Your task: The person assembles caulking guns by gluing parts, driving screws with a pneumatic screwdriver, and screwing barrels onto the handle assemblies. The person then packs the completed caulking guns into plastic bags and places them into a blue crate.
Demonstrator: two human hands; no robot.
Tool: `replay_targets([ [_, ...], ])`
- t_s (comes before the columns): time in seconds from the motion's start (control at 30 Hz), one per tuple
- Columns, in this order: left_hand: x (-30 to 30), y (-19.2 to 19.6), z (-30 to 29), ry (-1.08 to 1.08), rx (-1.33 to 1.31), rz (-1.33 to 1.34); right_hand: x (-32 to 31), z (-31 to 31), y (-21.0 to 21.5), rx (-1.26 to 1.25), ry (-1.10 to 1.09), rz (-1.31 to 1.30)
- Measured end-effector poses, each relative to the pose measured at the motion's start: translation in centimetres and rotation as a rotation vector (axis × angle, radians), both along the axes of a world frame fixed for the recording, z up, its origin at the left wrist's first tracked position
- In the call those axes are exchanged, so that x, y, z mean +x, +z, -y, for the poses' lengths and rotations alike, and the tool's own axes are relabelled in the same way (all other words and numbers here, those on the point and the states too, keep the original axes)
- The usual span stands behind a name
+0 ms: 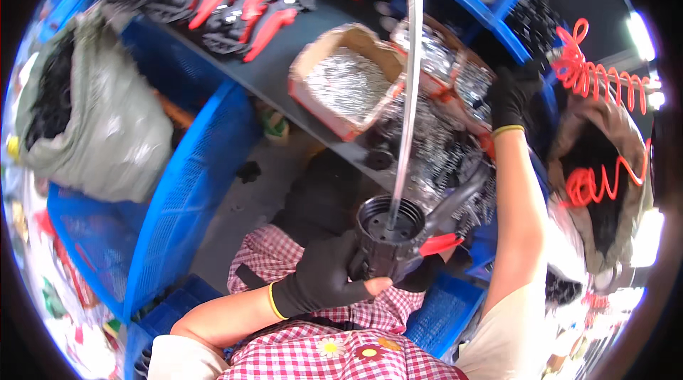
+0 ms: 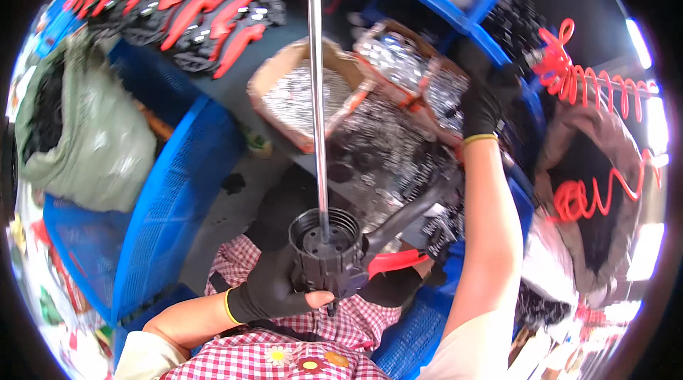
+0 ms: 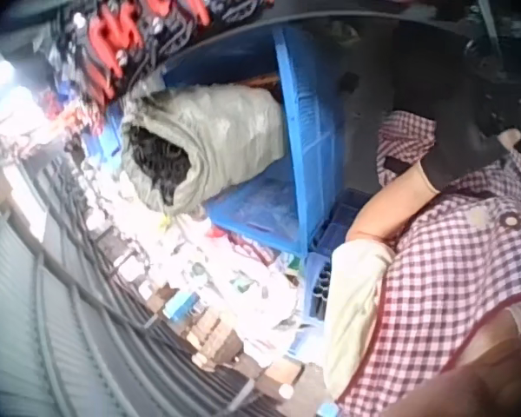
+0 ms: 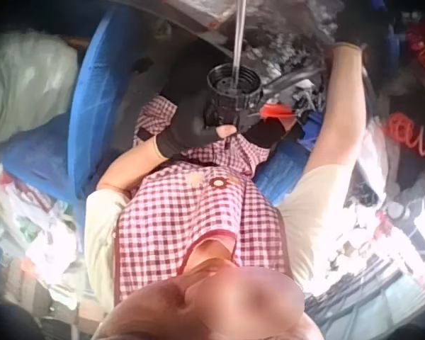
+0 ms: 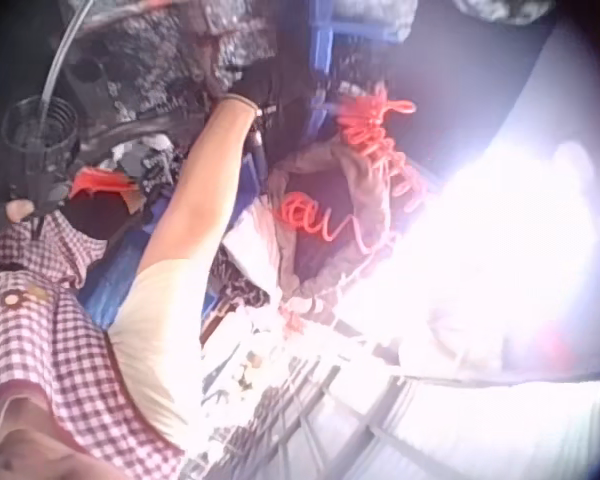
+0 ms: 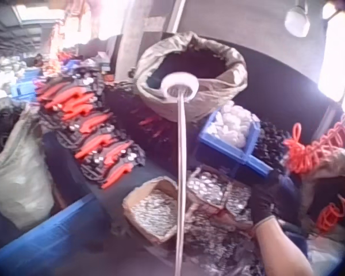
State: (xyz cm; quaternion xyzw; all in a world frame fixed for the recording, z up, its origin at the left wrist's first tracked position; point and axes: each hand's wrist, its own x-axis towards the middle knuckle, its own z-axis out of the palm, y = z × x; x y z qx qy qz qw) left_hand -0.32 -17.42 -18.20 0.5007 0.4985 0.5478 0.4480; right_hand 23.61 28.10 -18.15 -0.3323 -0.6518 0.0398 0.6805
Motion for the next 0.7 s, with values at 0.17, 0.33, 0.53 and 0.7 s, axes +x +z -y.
replay_targets([
  [0.17, -3.2, 3.2, 4.0, 0.118, 0.169, -0.261, -2.9, 5.9, 5.6, -0.407, -0.493, 0.631],
  [0.33, -4.8, 3.7, 8.9, 0.358, 0.343, -0.139, -12.1, 34.8, 6.8, -0.474, 0.593, 0.386],
  [0.53, -8.4, 4.8, 25.1, 0.380, 0.447, -0.191, -13.1, 52.4, 7.1, -0.196, 0.698, 0.739],
  [0.7, -17.9, -11.6, 48.7, 2.121, -0.174, -0.348, -16.3, 57.0, 6.3, -0.656, 0.999, 0.647],
])
